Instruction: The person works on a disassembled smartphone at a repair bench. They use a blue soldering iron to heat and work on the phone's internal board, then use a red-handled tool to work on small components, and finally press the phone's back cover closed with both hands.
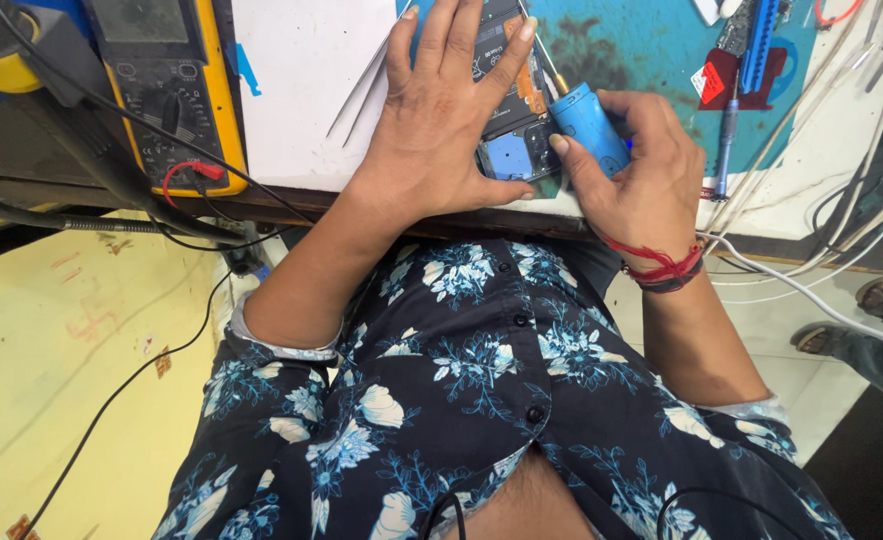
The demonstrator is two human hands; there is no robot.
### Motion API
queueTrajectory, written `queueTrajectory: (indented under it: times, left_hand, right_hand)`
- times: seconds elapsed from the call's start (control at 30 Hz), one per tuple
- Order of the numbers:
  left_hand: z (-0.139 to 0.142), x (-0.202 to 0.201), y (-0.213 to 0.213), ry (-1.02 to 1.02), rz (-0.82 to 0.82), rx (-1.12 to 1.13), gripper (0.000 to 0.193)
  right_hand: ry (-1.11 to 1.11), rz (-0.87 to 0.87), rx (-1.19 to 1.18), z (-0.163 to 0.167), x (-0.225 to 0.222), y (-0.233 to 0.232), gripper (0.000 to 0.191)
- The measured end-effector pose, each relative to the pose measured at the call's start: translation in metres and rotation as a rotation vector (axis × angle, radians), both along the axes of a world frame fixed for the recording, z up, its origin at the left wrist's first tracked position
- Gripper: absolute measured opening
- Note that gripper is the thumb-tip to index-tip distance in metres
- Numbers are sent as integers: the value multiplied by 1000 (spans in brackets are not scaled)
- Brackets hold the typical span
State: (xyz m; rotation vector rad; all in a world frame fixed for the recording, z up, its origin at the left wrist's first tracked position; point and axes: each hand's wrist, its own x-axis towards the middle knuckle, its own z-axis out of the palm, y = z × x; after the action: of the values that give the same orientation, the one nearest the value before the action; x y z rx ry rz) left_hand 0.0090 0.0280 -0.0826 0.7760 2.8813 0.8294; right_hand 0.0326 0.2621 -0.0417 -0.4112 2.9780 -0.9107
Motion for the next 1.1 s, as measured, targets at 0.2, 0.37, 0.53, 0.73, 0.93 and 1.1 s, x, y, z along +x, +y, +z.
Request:
queueTrajectory:
  times: [0.2,0.37,0.53,0.73,0.93,1.1]
  left_hand:
    - [-1,-2,-4,-4,-27,18,128]
    - [-3,-3,-7,-16,-44,23,130]
    - [-2,-1,-7,-28,-16,19,139]
    - [-3,28,3,-91,242,-13,146]
    - [-14,33,-5,-20,200,36,143]
    - [-13,24,-15,21,100,50,141]
  right_hand:
    - [-20,-8,2,1,-1,-1,40]
    - [-23,3,-7,2,-1,-3,40]
    - [-48,-36,14,2,0,-4,41]
    - [27,-4,11,1,2,-1,38]
    - [-30,-42,28,0,4,-1,41]
    - [2,-35,10,-1,8,1,40]
